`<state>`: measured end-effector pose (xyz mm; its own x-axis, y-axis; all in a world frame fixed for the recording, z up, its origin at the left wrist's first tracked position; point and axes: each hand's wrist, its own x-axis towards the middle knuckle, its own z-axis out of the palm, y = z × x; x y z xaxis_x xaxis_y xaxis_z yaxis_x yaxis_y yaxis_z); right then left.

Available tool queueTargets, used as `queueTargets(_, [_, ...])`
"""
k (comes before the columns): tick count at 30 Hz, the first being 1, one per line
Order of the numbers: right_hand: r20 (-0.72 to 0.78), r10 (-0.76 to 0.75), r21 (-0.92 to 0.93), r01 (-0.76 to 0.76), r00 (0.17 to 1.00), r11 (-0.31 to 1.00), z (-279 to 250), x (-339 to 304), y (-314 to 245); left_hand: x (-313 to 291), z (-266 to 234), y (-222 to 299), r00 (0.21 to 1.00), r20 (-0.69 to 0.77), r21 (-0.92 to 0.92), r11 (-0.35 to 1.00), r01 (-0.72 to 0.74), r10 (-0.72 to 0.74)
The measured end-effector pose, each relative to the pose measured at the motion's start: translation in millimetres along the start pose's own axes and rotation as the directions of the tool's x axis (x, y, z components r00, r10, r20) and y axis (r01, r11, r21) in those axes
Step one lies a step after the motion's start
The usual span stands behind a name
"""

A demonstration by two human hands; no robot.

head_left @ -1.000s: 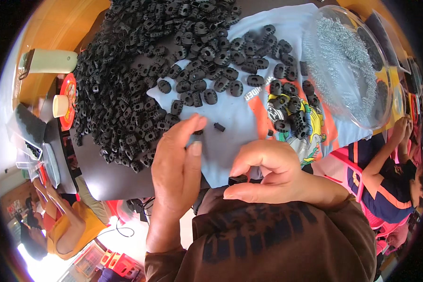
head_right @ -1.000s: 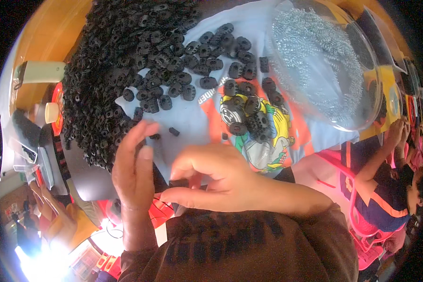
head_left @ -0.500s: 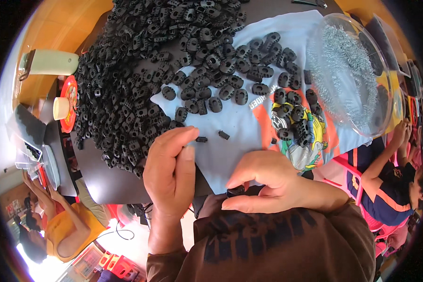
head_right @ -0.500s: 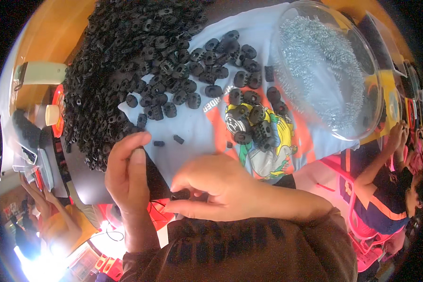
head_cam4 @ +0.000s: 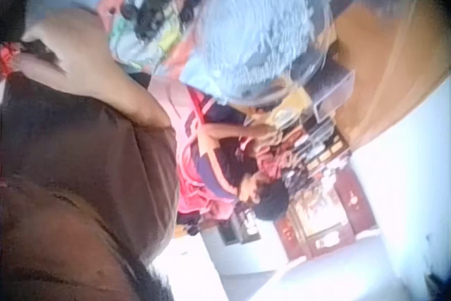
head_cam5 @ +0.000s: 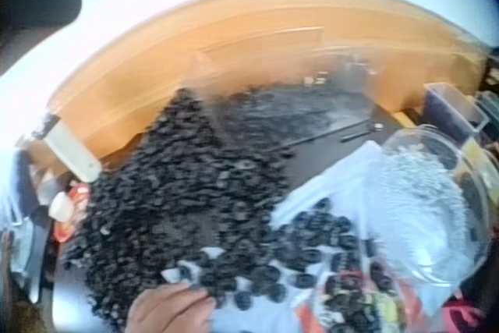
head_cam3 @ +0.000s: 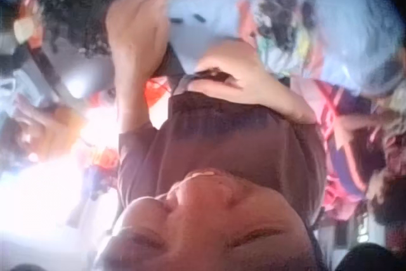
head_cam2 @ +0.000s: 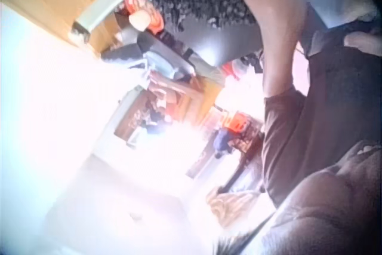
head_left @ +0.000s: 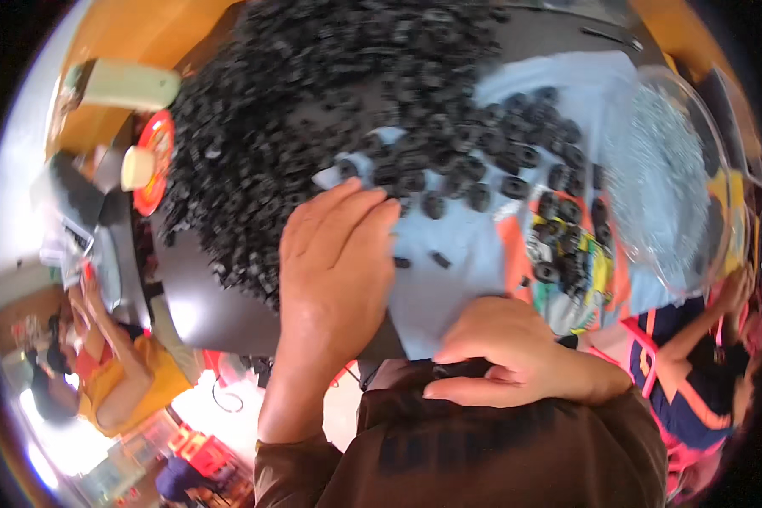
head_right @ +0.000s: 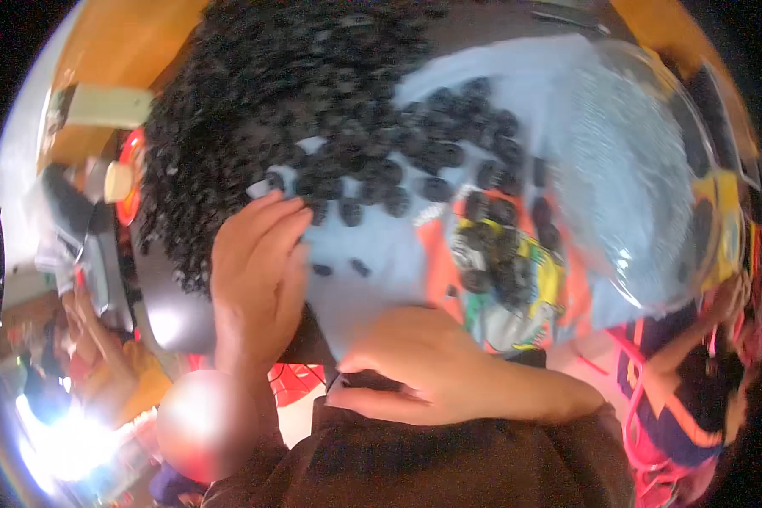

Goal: The person assembles plastic cord locks by taking springs from a glass bowl and inserting them with plastic inner parts into outer plastic housings by hand.

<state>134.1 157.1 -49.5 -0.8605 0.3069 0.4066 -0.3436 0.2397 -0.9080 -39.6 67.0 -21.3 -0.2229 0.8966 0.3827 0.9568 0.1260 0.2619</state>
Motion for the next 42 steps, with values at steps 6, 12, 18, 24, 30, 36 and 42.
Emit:
queueTargets(6, [0.028,0.017,0.032,-0.018,0.999,0.999,5.6,2.2,0.9,-24.5,-2.2,1.8,0.998,0.027,-0.123,0.991,0.052,-0.049])
queueTargets(12, [0.056,0.047,0.002,-0.048,0.997,0.999,6.2,0.9,1.5,-44.2,-8.6,2.3,0.995,-0.044,-0.154,0.984,0.084,-0.092])
queueTargets(18, [0.05,0.051,-0.023,-0.05,0.997,0.998,7.2,1.1,0.7,-64.6,-28.8,-21.3,0.961,-0.171,0.025,0.974,0.224,-0.216])
queueTargets(24, [0.08,0.059,-0.074,-0.053,0.995,0.996,6.9,1.9,-1.1,-75.3,-33.7,-40.0,0.918,0.003,0.188,0.902,0.389,-0.397])
queueTargets(30, [0.051,0.039,-0.092,-0.035,0.998,0.995,10.1,4.3,-1.2,-66.7,-39.0,-59.2,0.925,-0.036,0.182,0.907,0.379,-0.379])
queueTargets(36, [0.04,0.045,-0.081,-0.042,0.998,0.996,10.7,3.6,-0.4,-50.9,-42.2,-55.2,0.942,0.03,0.122,0.937,0.328,-0.334])
queueTargets(42, [0.047,0.016,-0.057,-0.013,0.999,0.998,8.6,3.1,1.0,-33.5,-42.6,-54.1,0.949,0.217,0.176,0.965,0.193,-0.229])
